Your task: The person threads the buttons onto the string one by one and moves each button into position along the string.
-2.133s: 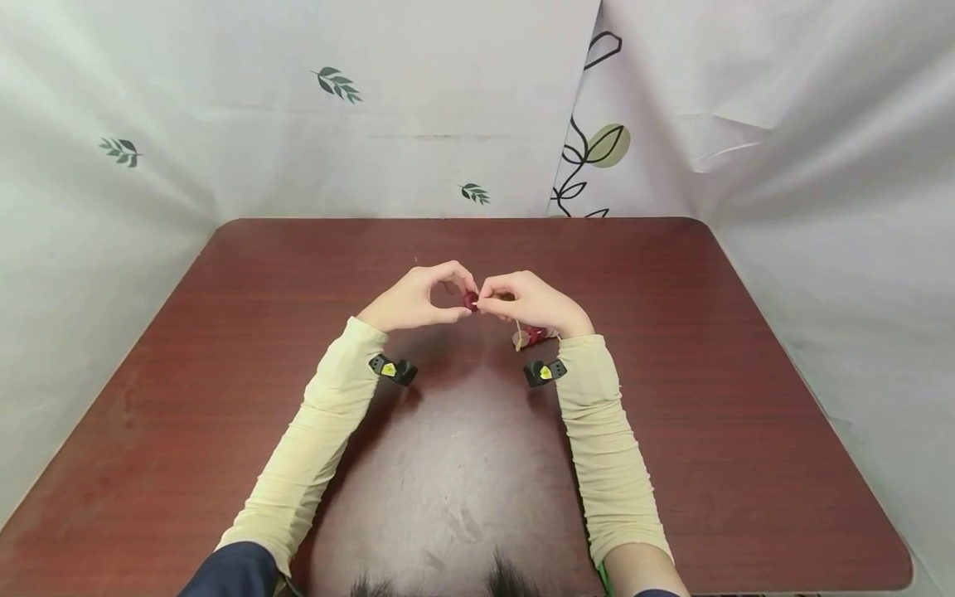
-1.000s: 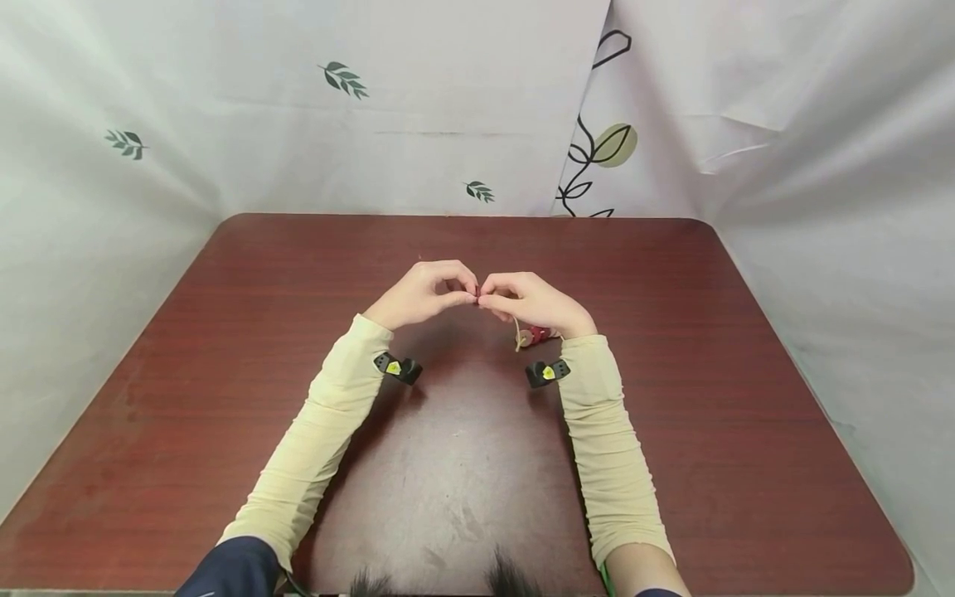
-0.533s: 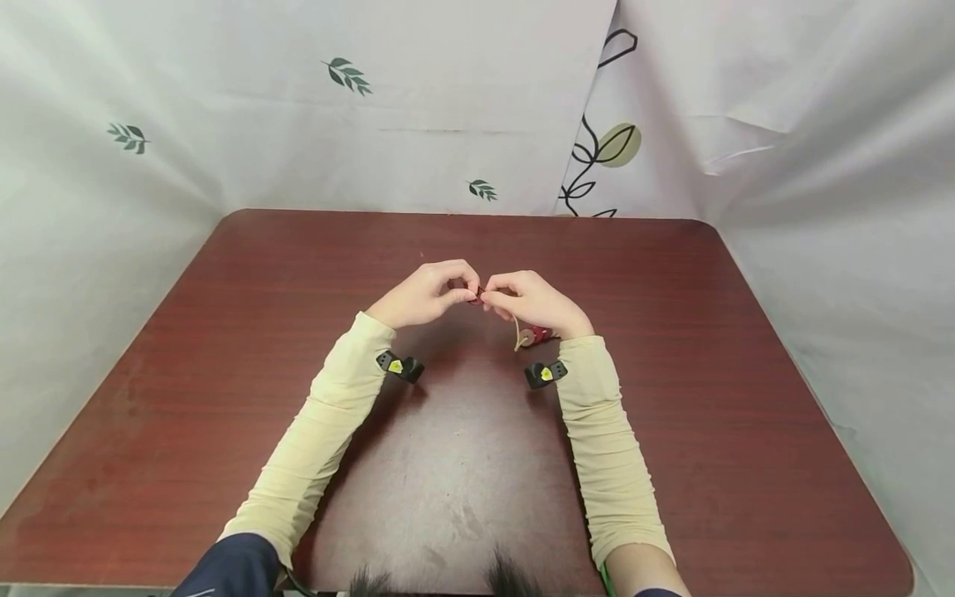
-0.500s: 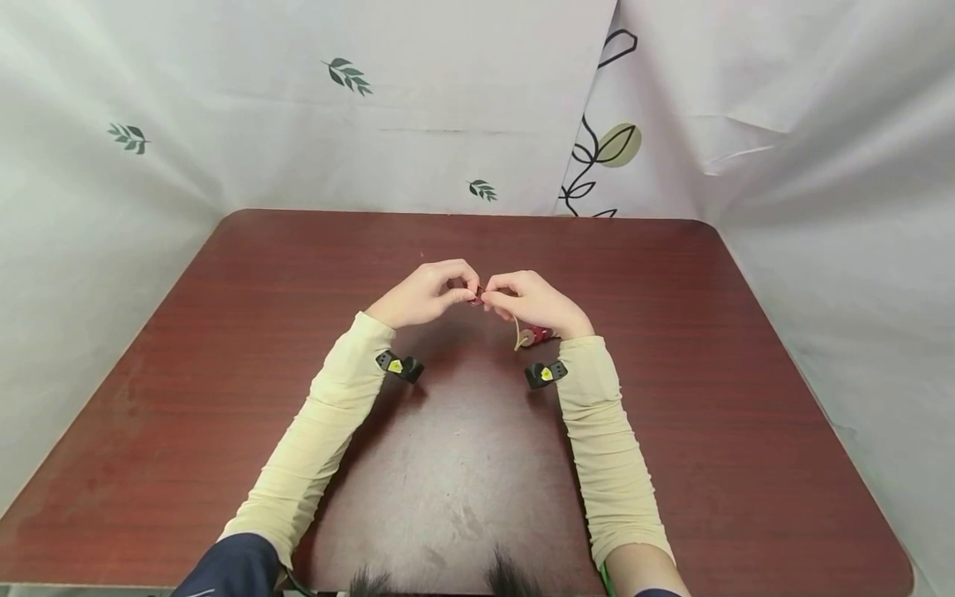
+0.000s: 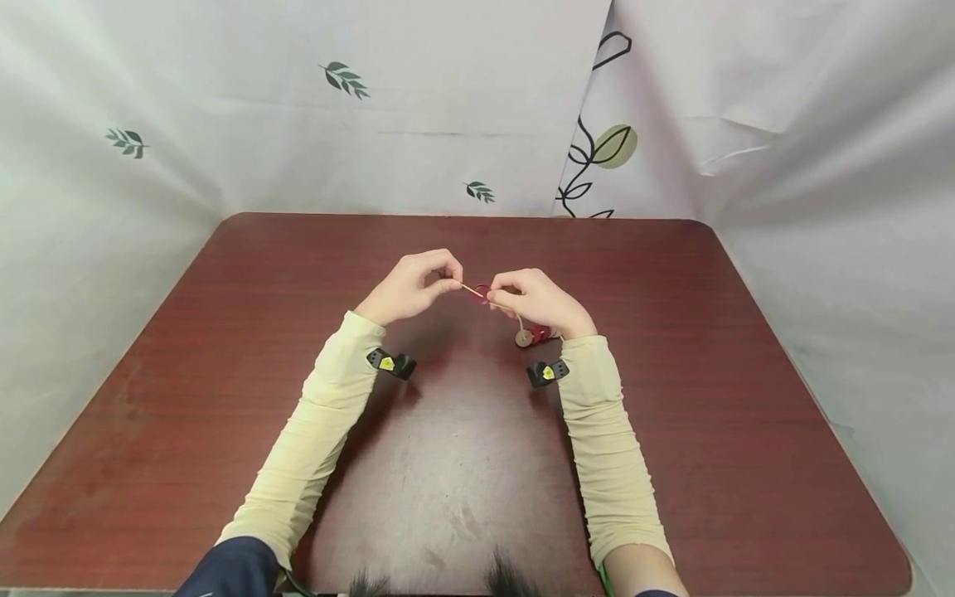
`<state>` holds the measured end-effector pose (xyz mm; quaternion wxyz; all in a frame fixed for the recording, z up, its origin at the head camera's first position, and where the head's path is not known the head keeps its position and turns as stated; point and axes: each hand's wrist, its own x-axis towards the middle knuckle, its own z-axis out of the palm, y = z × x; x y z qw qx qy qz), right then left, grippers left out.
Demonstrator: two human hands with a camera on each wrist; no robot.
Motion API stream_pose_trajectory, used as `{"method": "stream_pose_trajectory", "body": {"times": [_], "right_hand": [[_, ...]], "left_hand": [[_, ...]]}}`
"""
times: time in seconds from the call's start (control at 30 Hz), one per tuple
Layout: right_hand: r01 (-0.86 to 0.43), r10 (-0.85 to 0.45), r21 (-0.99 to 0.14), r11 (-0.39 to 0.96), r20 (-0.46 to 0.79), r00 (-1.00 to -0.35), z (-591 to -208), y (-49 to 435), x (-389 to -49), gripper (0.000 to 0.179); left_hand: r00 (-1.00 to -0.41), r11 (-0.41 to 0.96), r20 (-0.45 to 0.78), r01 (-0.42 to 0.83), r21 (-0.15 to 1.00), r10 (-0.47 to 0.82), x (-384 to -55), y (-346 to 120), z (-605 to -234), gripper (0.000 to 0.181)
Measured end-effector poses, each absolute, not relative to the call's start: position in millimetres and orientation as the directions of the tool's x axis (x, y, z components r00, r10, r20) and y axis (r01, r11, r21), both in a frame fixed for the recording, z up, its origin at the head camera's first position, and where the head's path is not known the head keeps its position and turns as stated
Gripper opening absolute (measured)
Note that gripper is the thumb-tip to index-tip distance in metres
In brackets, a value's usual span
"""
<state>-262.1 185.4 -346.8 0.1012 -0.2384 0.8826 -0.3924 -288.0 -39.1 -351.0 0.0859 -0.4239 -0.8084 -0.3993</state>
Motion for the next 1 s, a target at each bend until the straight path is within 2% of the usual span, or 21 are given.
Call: {"method": "stream_pose_trajectory", "body": {"times": [0.27, 0.43, 0.63, 1.0], "right_hand": [[-0.337, -0.483, -0.720, 0.607, 0.003, -0.876, -346.0, 186.8, -263.6, 0.016], [-0.327, -0.471, -0.711, 0.623, -0.007, -0.882, -337.9, 183.0, -258.0, 0.016], [-0.332, -0.482, -0.707, 0.624, -0.014, -0.876, -321.1, 176.6, -245.3, 0.017], [-0.332, -0.472, -0.710, 0.621, -0.001, -0.882, -347.7, 187.9, -265.8, 0.016]], "left_hand": [[-0.661, 0.336, 0.429, 0.712, 0.616, 0.615, -287.5, -40.2, -349.1, 0.012], [-0.645, 0.314, 0.418, 0.716, 0.624, 0.640, -286.2, -41.1, -349.2, 0.015], [-0.649, 0.341, 0.397, 0.715, 0.610, 0.649, -283.8, -36.5, -346.9, 0.008], [-0.689, 0.410, 0.385, 0.695, 0.591, 0.614, -285.3, -37.9, -345.4, 0.011]]}}
